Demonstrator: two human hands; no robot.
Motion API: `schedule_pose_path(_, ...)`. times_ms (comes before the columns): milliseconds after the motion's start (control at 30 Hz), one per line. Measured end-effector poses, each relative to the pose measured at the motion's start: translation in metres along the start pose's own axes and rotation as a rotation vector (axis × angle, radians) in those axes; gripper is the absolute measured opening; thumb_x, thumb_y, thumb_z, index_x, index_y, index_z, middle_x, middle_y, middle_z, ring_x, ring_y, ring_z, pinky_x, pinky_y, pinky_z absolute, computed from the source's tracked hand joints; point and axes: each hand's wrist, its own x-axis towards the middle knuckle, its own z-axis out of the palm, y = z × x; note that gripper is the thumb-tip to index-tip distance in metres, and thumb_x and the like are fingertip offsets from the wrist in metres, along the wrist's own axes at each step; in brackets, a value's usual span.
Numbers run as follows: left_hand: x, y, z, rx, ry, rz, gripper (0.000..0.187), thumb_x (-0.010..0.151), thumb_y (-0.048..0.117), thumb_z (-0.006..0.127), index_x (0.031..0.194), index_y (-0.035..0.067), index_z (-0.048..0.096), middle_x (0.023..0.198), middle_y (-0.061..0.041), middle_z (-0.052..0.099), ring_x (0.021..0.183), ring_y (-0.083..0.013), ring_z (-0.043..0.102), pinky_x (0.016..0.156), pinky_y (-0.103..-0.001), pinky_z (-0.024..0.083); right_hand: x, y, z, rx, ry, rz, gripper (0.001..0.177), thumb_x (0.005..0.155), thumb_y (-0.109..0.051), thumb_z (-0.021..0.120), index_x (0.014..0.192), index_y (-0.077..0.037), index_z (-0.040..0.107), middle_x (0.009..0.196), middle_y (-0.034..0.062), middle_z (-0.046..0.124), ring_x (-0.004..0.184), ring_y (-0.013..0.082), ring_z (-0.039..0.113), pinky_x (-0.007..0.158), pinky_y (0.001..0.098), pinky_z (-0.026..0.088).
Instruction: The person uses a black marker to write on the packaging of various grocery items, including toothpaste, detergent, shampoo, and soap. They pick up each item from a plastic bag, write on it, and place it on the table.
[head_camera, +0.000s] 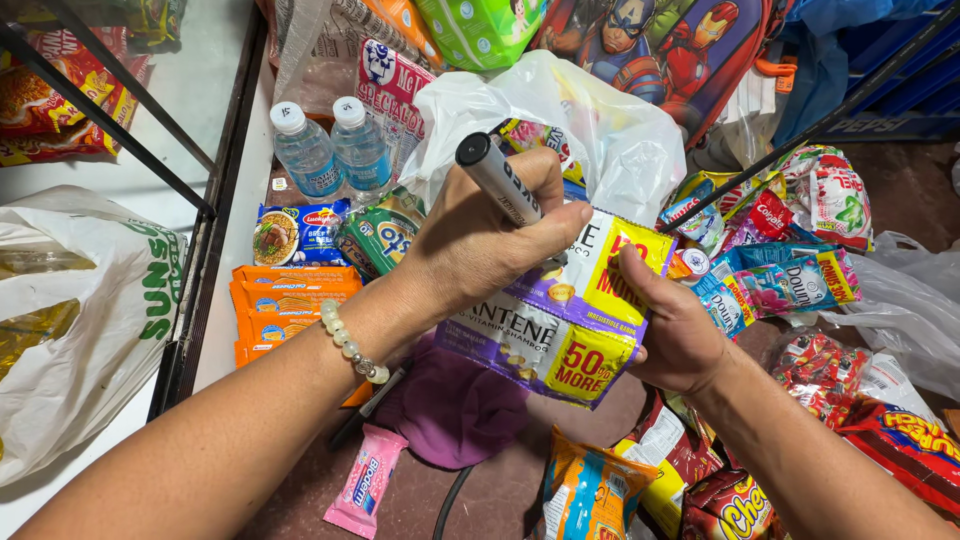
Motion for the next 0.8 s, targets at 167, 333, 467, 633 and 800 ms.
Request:
schedule_pose_path(167, 0.0, 0.001, -0.002, -0.051, -0.004, -0.028, 0.031, 0.088, 0.027, 0.074, 0.072, 0.005, 0.059, 0.061, -0.004, 0.06, 0.056, -0.0139, 0.057, 0.052, -0.033, 0.044, 0.0, 0.0, -0.001, 0.145, -0.164, 0.007, 0.055, 0.112, -0.041, 0.044, 0.152, -0.003, 0.047, 0.142, 0.0192, 0.06, 0.124, 0.034, 0.061, 0.103, 0.051, 0.047)
schedule_pose_path(333, 0.001, -0.008, -0.01, -0.192, 0.112, -0.078, 0.032, 0.1, 0.037, 0.071, 0.099, 0.006, 0.062, 0.079, -0.005, 0.069, 0.071, -0.0131, 0.065, 0.062, -0.031, 0.053, 0.0, -0.004, 0.007, -0.033, 0.021, 0.01, 0.06, 0.101, -0.046, 0.045, 0.148, -0.008, 0.048, 0.14, 0.0132, 0.062, 0.124, 0.0302, 0.063, 0.107, 0.0528, 0.047)
schedule_pose_path(467, -0.005, -0.016, -0.008, 0.171, 0.188, 0.244, 0.037, 0.11, 0.039, 0.07, 0.113, 0.004, 0.057, 0.095, -0.011, 0.07, 0.086, -0.0169, 0.07, 0.08, -0.032, 0.055, 0.001, 0.0, 0.002, -0.022, -0.04, 0.014, 0.062, 0.102, -0.046, 0.047, 0.15, -0.006, 0.047, 0.142, 0.0157, 0.06, 0.126, 0.0329, 0.061, 0.107, 0.0546, 0.046)
schedule_pose_path(633, -0.006, -0.022, -0.004, 0.099, 0.126, -0.051, 0.029, 0.104, 0.034, 0.065, 0.107, 0.005, 0.062, 0.083, -0.011, 0.071, 0.075, -0.0194, 0.071, 0.066, -0.035, 0.052, -0.001, 0.012, -0.025, 0.053, -0.24, 0.039, 0.071, 0.098, -0.051, 0.054, 0.15, -0.003, 0.046, 0.144, 0.0179, 0.06, 0.129, 0.0338, 0.06, 0.108, 0.0535, 0.046)
schedule_pose_path(800, 0.005, -0.023, -0.01, 0.078, 0.331, -0.197, 0.027, 0.102, 0.031, 0.064, 0.102, 0.004, 0.062, 0.079, -0.01, 0.071, 0.071, -0.0192, 0.07, 0.064, -0.035, 0.053, 0.001, 0.033, -0.039, -0.354, -0.014, 0.189, 0.061, 0.096, -0.033, 0.064, 0.145, 0.0, 0.053, 0.137, 0.0142, 0.065, 0.121, 0.0264, 0.063, 0.105, 0.0472, 0.05)
